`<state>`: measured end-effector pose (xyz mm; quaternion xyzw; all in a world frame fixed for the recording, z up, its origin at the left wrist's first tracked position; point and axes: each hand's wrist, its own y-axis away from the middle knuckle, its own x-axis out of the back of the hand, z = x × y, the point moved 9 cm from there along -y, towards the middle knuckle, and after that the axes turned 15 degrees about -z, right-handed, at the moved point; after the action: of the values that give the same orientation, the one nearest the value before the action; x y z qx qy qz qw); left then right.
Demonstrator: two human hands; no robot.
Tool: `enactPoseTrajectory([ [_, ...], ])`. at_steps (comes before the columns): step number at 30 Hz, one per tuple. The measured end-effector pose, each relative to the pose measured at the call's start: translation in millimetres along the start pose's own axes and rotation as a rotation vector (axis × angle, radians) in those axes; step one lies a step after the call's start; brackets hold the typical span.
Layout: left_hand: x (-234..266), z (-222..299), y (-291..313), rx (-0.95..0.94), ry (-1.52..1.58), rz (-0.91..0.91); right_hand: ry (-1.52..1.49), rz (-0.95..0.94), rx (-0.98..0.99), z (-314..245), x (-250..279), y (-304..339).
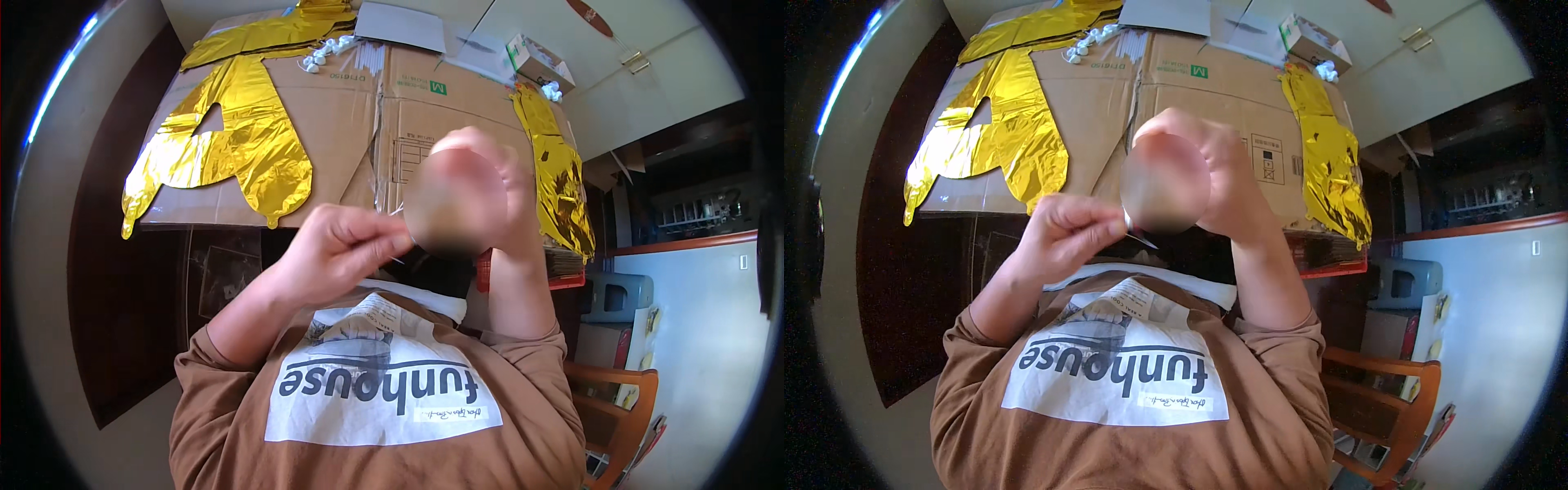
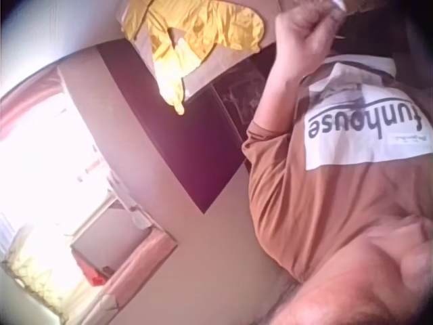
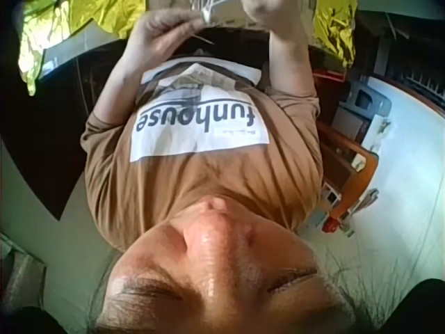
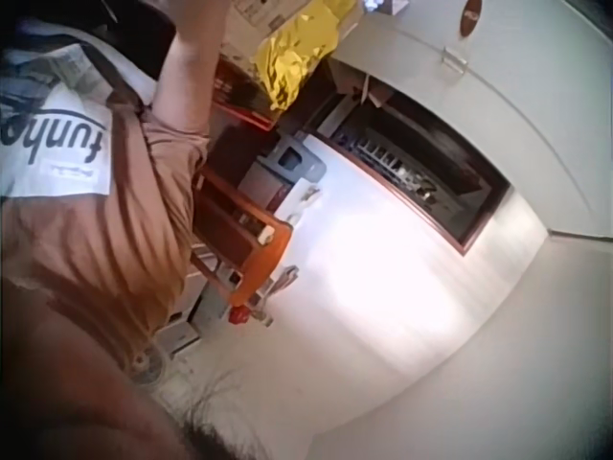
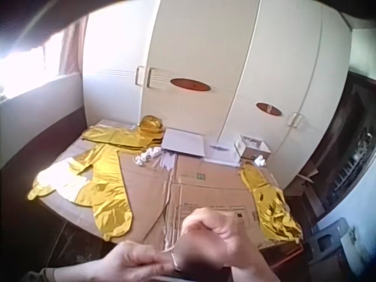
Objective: Threading small white foam-like pieces onto a thin white string.
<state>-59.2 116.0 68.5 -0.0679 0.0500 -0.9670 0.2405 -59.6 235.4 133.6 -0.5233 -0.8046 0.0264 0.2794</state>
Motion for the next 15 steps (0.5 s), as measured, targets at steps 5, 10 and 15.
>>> enactPoseTrajectory([
  [5, 38, 15, 19, -0.22, 0.265, 0.289, 0.039, -0.152, -0.067, 9, -35, 1],
  [10, 54, 30, 19, -0.387, -0.311, 0.588, 0.157, -0.171, -0.087, 5, -45, -2],
  [15, 25, 8, 8, -0.149, -0.35, 0.086, 0.162, -0.002, 0.008, -16, -8, 5],
])
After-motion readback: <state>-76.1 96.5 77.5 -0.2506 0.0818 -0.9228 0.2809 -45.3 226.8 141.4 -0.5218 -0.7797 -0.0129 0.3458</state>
